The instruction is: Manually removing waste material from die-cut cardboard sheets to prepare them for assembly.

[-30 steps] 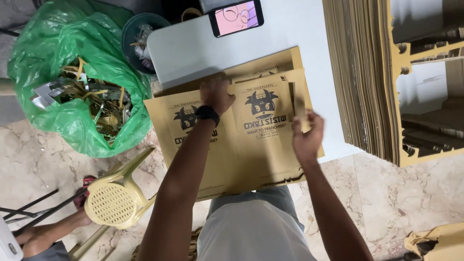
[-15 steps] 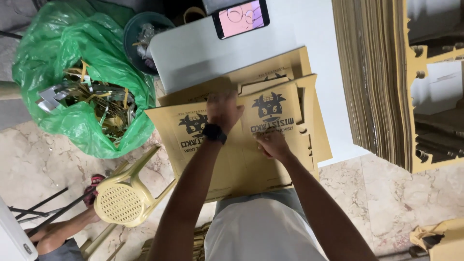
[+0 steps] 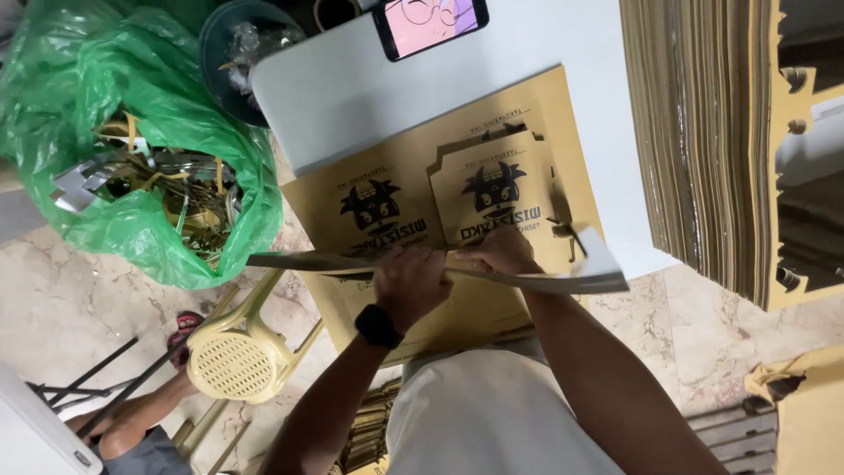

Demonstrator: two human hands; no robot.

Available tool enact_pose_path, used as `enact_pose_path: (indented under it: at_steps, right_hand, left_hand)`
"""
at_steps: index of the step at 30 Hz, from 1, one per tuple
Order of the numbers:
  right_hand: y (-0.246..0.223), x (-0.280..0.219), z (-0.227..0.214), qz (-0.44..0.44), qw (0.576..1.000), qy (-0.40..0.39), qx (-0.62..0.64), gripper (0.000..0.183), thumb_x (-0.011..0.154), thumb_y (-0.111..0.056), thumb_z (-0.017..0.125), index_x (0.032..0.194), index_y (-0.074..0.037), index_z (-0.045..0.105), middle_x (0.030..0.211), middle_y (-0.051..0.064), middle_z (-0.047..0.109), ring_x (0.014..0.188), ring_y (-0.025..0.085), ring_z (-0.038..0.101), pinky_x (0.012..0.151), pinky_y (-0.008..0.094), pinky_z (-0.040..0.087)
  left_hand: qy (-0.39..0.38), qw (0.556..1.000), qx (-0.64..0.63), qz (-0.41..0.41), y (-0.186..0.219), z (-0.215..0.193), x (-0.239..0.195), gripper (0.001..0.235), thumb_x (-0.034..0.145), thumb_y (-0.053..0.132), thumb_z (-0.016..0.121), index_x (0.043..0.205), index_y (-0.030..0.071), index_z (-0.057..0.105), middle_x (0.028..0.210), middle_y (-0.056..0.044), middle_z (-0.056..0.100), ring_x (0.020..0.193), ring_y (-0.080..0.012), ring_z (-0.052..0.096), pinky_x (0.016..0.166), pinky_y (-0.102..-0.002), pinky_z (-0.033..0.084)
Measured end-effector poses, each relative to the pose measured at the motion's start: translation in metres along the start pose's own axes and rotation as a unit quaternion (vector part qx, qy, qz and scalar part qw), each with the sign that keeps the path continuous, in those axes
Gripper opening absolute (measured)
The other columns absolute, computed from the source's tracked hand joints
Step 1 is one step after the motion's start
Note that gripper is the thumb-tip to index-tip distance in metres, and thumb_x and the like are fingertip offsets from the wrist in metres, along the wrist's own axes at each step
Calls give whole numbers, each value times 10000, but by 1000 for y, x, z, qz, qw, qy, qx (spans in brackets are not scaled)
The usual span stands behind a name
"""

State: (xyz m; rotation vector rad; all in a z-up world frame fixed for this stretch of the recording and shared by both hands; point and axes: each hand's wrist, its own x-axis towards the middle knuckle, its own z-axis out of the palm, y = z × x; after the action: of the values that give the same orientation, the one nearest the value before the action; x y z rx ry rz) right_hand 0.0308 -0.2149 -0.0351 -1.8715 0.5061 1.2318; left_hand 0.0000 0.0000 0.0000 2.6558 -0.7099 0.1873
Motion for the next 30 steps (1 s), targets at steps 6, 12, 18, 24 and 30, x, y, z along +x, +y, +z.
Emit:
enact_pose_path:
  at_steps: [6, 12, 18, 24, 30]
  right_hand:
    - [-16, -19, -4, 38, 999, 13, 12, 559, 819, -404, 865, 449, -51, 641, 401, 99, 576, 291, 151, 485, 355, 298, 360]
    - [-16, -18, -4, 69, 996, 32, 40, 532, 712, -504, 911, 487, -67, 709, 410, 79, 590, 286, 167, 493, 374, 319, 414]
    - [-29, -20, -7, 85, 996, 34, 3, 553, 771, -484, 855, 410, -128, 632, 378, 31, 551, 283, 157, 503, 411, 327, 462]
    - [17, -1, 11, 51, 998, 28, -7, 560, 784, -561, 768, 456, -128, 628, 414, 38, 560, 324, 181, 530, 471, 355, 458]
    - [-18, -38, 7, 37, 987, 11, -153, 699, 734, -726, 766, 475, -106, 575, 441, 37, 578, 407, 169, 565, 545, 314, 481]
  left_hand:
    - [-303, 940, -146, -61, -29, -51, 20, 166, 709, 285, 636, 835, 261, 741, 759, 39, 694, 805, -186, 725, 765, -333, 525]
    - [-212, 966, -148, 0, -2, -19, -55, 320, 666, 446, 711, 841, 187, 775, 902, -71, 759, 916, -308, 739, 804, -430, 562]
    - [-45, 998, 3, 35, 46, -51, -4, 251, 804, 327, 610, 608, 251, 473, 530, 42, 402, 462, -146, 492, 588, -289, 489]
    - [-42, 998, 38, -34, 38, -52, 27, 328, 776, 390, 696, 597, 218, 482, 510, 36, 413, 466, -166, 517, 537, -314, 456]
    - [-6, 997, 79, -18, 55, -70, 24, 343, 882, 284, 550, 564, 197, 455, 492, 6, 354, 438, -155, 456, 602, -247, 468]
